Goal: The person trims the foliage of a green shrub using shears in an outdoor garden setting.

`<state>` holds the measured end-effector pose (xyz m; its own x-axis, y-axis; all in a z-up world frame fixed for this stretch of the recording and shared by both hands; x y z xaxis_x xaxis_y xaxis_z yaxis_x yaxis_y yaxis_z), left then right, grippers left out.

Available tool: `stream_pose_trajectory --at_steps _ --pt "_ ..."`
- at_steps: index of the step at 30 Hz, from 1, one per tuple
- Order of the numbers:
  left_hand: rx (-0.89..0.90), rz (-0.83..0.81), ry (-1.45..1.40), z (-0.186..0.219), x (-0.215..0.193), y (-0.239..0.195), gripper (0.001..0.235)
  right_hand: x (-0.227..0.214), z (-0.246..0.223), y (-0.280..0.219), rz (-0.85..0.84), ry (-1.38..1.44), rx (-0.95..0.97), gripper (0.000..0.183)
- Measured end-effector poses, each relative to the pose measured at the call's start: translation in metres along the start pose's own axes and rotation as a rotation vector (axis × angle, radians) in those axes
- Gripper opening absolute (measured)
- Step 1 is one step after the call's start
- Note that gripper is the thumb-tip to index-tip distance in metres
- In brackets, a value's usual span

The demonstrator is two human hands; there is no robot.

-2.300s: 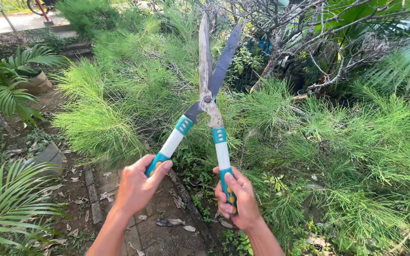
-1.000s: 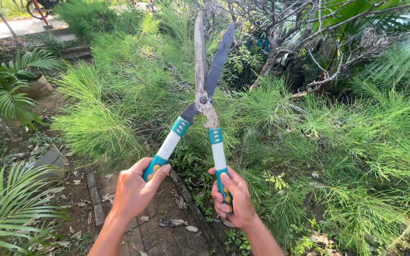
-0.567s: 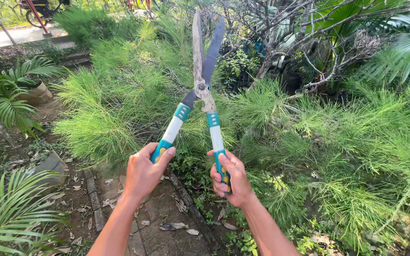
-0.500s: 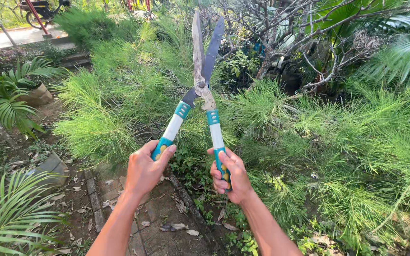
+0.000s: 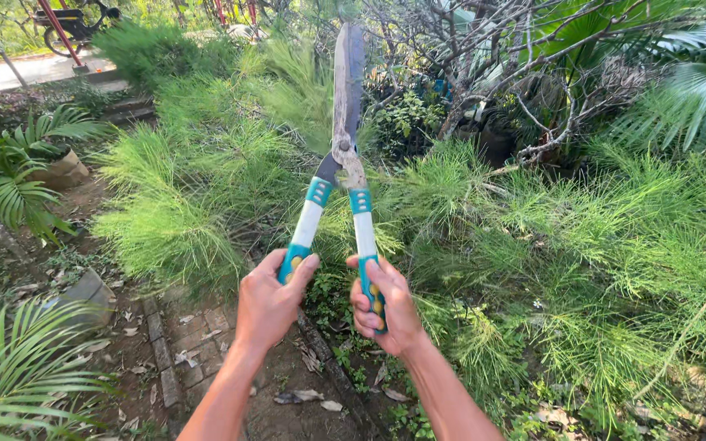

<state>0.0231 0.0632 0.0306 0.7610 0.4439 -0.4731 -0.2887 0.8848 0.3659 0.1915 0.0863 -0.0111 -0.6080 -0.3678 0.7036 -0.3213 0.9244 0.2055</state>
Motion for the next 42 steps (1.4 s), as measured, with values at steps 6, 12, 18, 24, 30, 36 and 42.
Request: stream_pose_trajectory --at_steps 6,12,18,24,30,36,42 --pt "0.022 -0.048 0.249 0.001 -0.042 -0.005 0.026 -0.031 0.004 -0.016 -0.047 0.004 0.064 0.033" --pt "-0.012 -0.099 0.363 -0.01 -0.038 -0.011 0.028 -0.037 0.025 -0.024 0.003 0.065 0.09 0.029" --pt "-0.019 -0.105 0.382 -0.011 -0.035 -0.01 0.03 -0.034 0.028 -0.02 0.006 0.09 0.114 0.029" --pt "-0.03 -0.083 0.34 -0.005 -0.033 -0.002 0.031 -0.029 0.021 -0.008 -0.007 0.066 0.138 0.029" --pt "0.007 -0.003 0.188 -0.006 -0.03 0.004 0.029 -0.021 0.016 0.005 -0.02 0.041 0.037 0.037" --pt "-0.083 -0.01 0.027 -0.01 0.004 0.004 0.03 0.005 0.02 0.009 0.019 0.052 0.016 0.031" --pt "-0.053 -0.019 0.097 -0.014 -0.021 0.006 0.025 -0.014 0.008 0.001 -0.01 0.022 0.049 0.032"
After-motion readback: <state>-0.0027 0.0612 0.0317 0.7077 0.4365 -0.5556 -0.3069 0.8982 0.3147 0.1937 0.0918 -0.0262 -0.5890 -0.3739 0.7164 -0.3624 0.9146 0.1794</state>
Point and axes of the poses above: each hand's wrist, its own y-axis towards the middle knuckle, its own x-axis out of the palm, z = x × y, the point moved 6 cm from there along y, towards the middle knuckle, and after that the axes turned 8 degrees about y, right-handed, at the moved point
